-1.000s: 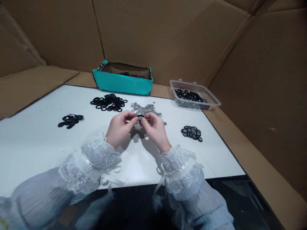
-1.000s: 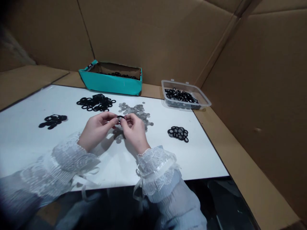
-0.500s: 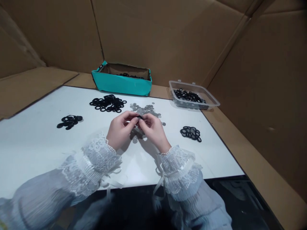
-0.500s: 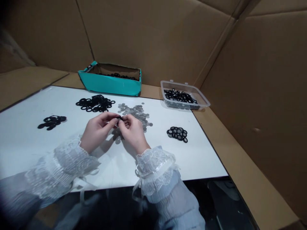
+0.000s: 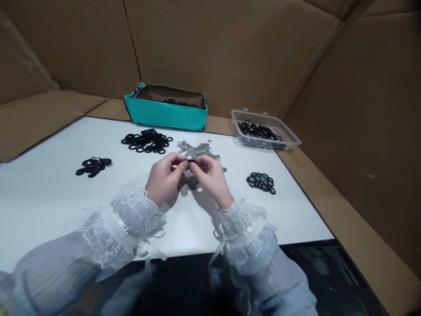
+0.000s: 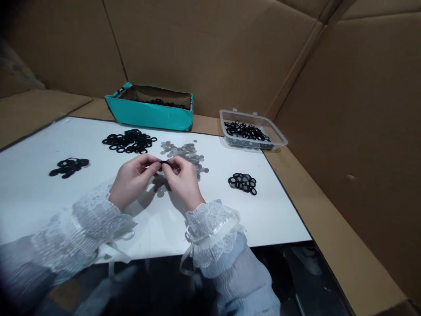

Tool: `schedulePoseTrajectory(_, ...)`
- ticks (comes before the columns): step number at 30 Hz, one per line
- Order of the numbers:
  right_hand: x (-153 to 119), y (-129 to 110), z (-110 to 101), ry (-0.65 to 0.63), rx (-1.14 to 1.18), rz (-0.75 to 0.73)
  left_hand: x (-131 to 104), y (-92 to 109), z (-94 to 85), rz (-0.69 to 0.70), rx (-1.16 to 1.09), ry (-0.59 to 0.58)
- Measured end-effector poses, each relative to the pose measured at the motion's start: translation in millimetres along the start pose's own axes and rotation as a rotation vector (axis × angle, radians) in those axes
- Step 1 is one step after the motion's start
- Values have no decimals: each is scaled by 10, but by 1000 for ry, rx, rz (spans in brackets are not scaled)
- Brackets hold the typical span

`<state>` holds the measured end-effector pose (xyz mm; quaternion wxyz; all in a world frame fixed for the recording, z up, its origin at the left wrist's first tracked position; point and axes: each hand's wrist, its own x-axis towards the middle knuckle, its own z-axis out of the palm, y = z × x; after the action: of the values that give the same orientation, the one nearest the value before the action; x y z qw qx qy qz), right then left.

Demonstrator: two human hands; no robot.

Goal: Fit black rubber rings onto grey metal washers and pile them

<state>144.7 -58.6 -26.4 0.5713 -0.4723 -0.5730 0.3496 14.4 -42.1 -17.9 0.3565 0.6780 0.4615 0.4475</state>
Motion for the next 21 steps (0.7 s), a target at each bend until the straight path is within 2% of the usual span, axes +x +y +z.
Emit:
schedulePoseTrajectory(10,-10,-13,33,37,118,78,-9,-6,-18,76,88,78)
schedulePoseTrajectory(14,-7,-27,74,96,176,115,-33,-4,11,62,59,54)
schedulePoseTrajectory(21,-3,-30,71,13,157,158,-56,61,1,91,116,129)
